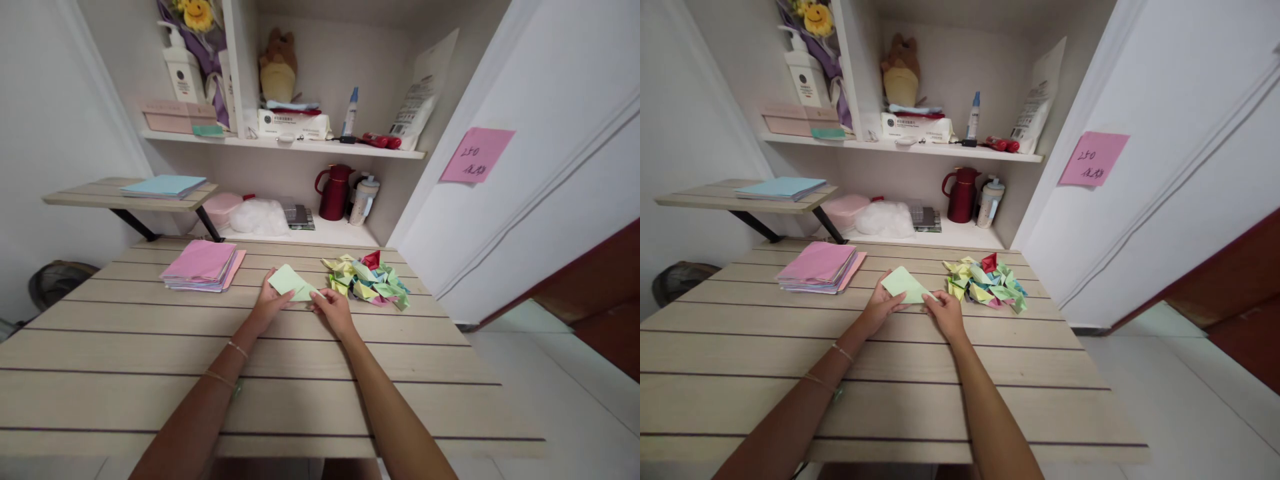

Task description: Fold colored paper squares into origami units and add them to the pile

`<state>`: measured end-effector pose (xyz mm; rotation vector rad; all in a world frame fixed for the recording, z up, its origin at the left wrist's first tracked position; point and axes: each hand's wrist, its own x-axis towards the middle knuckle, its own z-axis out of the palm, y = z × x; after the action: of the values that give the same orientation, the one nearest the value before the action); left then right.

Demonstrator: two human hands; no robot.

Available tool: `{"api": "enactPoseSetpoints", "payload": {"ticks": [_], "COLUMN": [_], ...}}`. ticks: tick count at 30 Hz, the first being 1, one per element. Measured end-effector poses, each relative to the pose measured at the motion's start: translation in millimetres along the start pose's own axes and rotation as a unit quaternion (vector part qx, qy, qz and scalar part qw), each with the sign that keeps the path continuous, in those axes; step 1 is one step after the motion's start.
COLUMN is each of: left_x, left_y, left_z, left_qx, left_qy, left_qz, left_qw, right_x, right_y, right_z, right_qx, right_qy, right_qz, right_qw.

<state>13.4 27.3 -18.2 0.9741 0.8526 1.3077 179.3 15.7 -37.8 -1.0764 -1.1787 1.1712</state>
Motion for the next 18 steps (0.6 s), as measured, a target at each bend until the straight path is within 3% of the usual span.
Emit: {"api": "enactPoseSetpoints", "payload": {"ticks": [4,11,18], "left_x": [-2,3,1], "left_y": [-2,0,1], "left_z": [5.5,-3.6,-6.2], "left_qx": [0.014,0.053,0.08], "left_qy": [-0.003,0.01,-0.042], "left_qz": [0.046,-0.033,-0.052], "left_qw": [0.999,0.998,0.995], "right_x": [0,0,0], "right_y": [-3,2,5], "right_z": [1,4,4], "right_qx": [0.067,0.05,0.054], "right_qy": [0.029,-0.059,-0.054], "right_qz": [-0.01,0.015,0.011], "right_qw": [0.997,0.997,0.997]}}
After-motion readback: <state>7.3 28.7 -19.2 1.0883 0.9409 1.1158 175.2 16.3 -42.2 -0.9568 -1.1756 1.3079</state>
